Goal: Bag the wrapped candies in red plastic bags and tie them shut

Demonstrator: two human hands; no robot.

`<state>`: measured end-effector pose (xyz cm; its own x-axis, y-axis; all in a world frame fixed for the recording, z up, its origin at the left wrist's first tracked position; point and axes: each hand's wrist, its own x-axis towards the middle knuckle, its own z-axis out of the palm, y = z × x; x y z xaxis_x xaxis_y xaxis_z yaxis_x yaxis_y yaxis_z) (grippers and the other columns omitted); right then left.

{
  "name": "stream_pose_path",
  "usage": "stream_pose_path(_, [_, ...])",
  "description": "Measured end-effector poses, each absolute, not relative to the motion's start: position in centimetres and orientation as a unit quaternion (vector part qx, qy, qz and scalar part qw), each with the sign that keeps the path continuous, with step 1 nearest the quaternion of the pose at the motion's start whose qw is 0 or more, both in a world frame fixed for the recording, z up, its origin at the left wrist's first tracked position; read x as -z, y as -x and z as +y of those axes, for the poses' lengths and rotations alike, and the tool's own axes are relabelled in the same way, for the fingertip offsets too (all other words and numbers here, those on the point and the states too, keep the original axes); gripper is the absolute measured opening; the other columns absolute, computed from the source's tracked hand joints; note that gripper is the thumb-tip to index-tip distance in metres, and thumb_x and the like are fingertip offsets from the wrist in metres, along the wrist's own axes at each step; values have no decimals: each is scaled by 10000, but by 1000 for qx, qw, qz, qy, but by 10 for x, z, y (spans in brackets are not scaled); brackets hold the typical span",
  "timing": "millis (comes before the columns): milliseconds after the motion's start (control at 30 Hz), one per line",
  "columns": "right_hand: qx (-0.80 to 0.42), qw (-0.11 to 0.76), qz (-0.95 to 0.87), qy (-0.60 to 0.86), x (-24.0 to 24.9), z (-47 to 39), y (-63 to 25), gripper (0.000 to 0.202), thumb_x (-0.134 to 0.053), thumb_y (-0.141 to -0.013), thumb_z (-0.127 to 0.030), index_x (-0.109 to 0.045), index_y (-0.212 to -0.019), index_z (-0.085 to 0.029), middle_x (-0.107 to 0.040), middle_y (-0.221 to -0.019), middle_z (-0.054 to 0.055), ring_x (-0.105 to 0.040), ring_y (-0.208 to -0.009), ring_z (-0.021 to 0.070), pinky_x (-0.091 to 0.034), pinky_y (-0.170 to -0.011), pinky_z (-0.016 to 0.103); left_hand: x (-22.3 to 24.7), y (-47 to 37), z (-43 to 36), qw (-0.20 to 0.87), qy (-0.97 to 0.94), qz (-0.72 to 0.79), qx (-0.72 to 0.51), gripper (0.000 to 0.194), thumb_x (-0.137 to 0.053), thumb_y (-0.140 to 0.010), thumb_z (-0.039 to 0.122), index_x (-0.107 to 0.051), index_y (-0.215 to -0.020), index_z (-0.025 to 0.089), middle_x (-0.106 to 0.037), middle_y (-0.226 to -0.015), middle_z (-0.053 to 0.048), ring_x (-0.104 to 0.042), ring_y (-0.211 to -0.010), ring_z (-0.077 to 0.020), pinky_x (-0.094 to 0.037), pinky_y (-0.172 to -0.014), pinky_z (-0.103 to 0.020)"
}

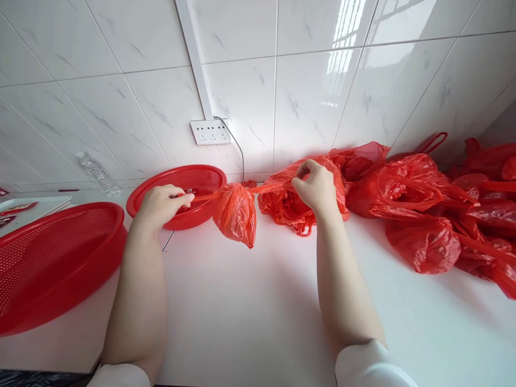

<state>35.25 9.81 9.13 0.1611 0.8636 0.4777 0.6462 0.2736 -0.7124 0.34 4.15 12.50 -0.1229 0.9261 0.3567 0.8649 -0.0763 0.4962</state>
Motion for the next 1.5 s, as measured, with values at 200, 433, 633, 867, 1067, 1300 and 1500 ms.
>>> stream_pose_path(200, [-246, 270, -793, 487, -95, 89, -368, 263, -654, -726, -214, -691, -984, -247, -703, -945, 42, -636, -781, 206, -505, -654, 324, -128, -7, 34, 193, -712, 666, -110, 372, -586, -793, 576, -727, -752, 235, -668, -708, -16, -594, -599, -164, -386, -495, -259])
stream_pose_path(433, [-198, 276, -847, 408, -102, 64, -319, 482, -724, -776, -357, -603, -1238, -298, -618, -1252, 61, -602, -1096, 258, -509, -858, 370, -109, -23, 38, 177, -735, 650, -74, 877, -749, -645, 569, -484, -1425, 267, -512, -1471, -107, -536, -1278, -323, -482, -909, -342])
stream_pose_path(633, [-208, -4, -889, 408, -51, 86, -254, 679, -756, -707, -216, -528, -1347, -198, -646, -1153, 126, -643, -937, 259, -451, -609, 269, -55, -62, 65, 200, -754, 620, 78, 680, -818, -536, 455, -667, -1154, 214, -669, -1245, -129, -662, -1055, -318, -504, -733, -304])
stream_pose_path(867, [-172, 31, -900, 400, -24, 100, -239, 457, -615, -737, -92, -644, -1187, -163, -671, -1116, 135, -638, -962, 262, -406, -630, 266, -28, -68, 83, 178, -758, 623, 81, 206, -723, -581, 262, -688, -765, 178, -702, -754, -82, -665, -699, -249, -438, -568, -299])
stream_pose_path(1067, [-168, 45, -892, 417, -19, 105, -238, 304, -585, -756, -115, -693, -1038, -145, -698, -1015, 130, -637, -921, 247, -394, -635, 264, -19, -68, 89, 166, -743, 647, 54, 181, -667, -619, 222, -690, -785, 154, -704, -778, -141, -657, -673, -256, -438, -570, -322])
stream_pose_path(1300, [-195, 56, -882, 425, -36, 83, -243, 211, -574, -811, -191, -699, -979, -166, -706, -935, 88, -626, -812, 202, -376, -575, 246, -28, -68, 91, 217, -744, 631, 41, 102, -655, -614, 269, -615, -636, 178, -669, -683, -95, -656, -676, -261, -452, -589, -319])
stream_pose_path(1500, [-300, 135, -849, 414, -82, 37, -327, 385, -684, -769, -294, -651, -1148, -236, -707, -934, 16, -646, -801, 166, -448, -595, 217, -70, -55, 77, 411, -761, 501, 27, 394, -707, -675, 483, -718, -1013, 281, -726, -1046, -14, -660, -1011, -234, -497, -868, -289])
